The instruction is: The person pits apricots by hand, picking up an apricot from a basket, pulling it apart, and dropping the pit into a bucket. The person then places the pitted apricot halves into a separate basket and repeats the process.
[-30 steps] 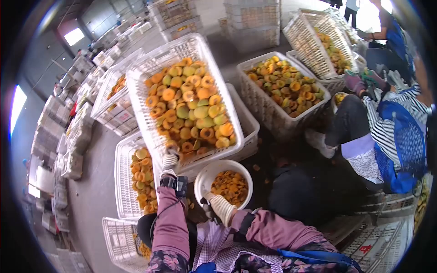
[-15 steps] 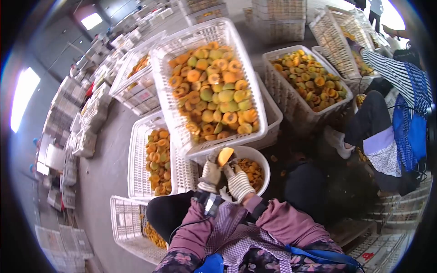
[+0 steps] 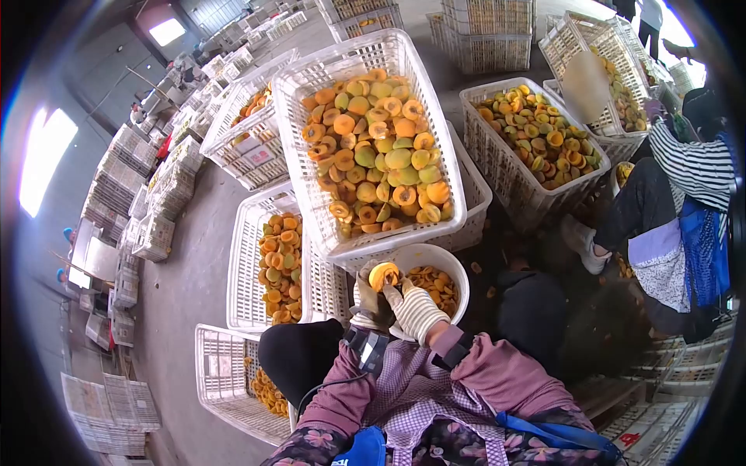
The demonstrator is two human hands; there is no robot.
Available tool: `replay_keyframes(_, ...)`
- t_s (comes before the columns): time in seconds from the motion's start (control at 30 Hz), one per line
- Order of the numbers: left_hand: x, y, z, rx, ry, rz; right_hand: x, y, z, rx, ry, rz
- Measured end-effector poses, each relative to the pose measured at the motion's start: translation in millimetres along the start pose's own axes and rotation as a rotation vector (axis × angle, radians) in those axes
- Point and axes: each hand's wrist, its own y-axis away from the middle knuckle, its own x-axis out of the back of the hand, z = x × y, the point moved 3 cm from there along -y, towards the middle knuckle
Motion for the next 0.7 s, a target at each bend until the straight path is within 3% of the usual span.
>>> replay_keyframes(0.07,5,-1,0,-0.400,-0.338,-0.092,-5,4,-2,-0.034,-0.250,-0.140)
replay_keyframes(0.1,11,-5,-3,-0.397,-0.344,-0.098,-10,0,6,-0.036,-0.258,-0.137)
replay_keyframes(0.13,10,-7,1,-0.220,-0.107,-0.101,-20,-8,20,-0.052,-0.257,-0.171)
replay_keyframes(0.17,6,-5,6,-0.038,0.127,-0.097,-15,-4,15,0.122,0.113,-0.188)
replay_keyframes(0.2,-15,12,27,-0.124,-0.192,-0.064,-10,1,10,0.298,0.480,-0.145)
replay_keyframes(0.23,-19,19,32,-0.329,-0.457,-0.135,-2,12,-4,0.293,0.469,-0.148)
replay_keyframes(0.3,-32,28,32,-0.342,-0.209,0.000,14,26,-23,0.014,0.286,0.001)
replay_keyframes(0.33,-35,31,37,-0.273,0.019,-0.064,15,29,-27,0.001,0.290,-0.036)
replay_keyframes(0.43,-7,21,28,-0.181,0.022,-0.166,-4,24,-12,0.108,0.154,-0.119)
replay_keyframes(0.47,-15,21,41,-0.020,0.052,-0.295,-10,27,-11,0.083,0.022,-0.174)
replay_keyframes(0.5,-26,32,56,-0.139,-0.221,-0.457,-16,29,-5,0.085,0.027,-0.182)
replay_keyframes(0.57,-26,25,56,0.148,-0.284,-0.472,-22,34,-9,0.197,-0.006,-0.234)
replay_keyframes(0.6,-25,26,55,0.135,-0.346,-0.418,-18,35,-7,0.123,-0.072,-0.310)
replay_keyframes(0.63,-14,24,61,-0.125,-0.561,-0.220,-31,30,6,0.134,-0.328,-0.240)
replay_keyframes(0.7,17,9,77,-0.620,-1.091,0.374,-38,34,16,-0.138,-0.764,-0.229)
